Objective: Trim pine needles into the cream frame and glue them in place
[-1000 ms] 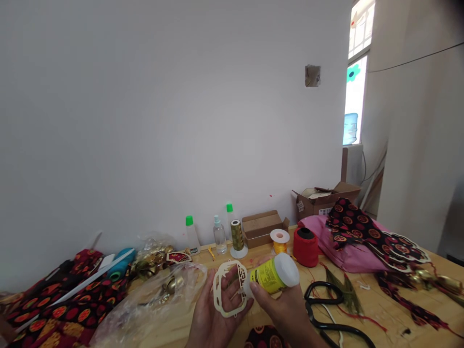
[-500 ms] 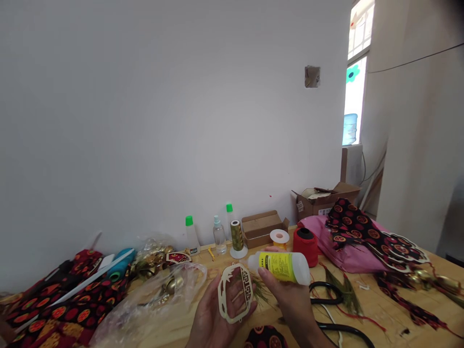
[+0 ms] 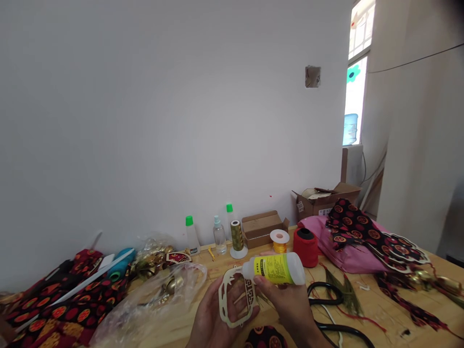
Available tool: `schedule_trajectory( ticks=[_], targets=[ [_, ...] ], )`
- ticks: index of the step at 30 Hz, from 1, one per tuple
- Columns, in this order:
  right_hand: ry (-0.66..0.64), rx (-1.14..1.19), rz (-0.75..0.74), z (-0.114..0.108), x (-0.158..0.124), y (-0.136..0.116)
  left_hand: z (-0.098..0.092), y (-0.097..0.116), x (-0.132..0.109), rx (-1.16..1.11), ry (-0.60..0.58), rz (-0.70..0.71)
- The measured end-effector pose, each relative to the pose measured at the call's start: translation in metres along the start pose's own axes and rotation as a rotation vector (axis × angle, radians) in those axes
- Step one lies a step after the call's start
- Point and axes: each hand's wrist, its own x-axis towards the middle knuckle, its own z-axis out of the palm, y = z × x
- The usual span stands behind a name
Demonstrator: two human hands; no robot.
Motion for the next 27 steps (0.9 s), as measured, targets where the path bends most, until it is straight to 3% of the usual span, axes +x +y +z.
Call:
schedule_trajectory(
  ticks=[12,16,20,23,27],
  targets=[
    [-0.022,-0.029,-0.028,0.001,-0.004,-0.002,0.001,-0.001,-0.001,0.065,-0.013,0.006],
    [0.058,-0.011,-0.023,-0.001,0.002,-0.001,0.001,0.000,-0.001,0.037,0.000,0.002],
    [0.140,0.216,0.182,-0.010,0.019,-0.003,0.001,0.002,0.001,0.028,0.033,0.029],
    [0.086,0.373,0.313,-0.016,0.028,-0.006,0.000,0.004,0.002,0.028,0.045,0.036],
    [0.042,0.049,0.093,-0.019,0.027,-0.006,-0.002,0.004,0.003,0.024,0.042,0.037]
  ],
)
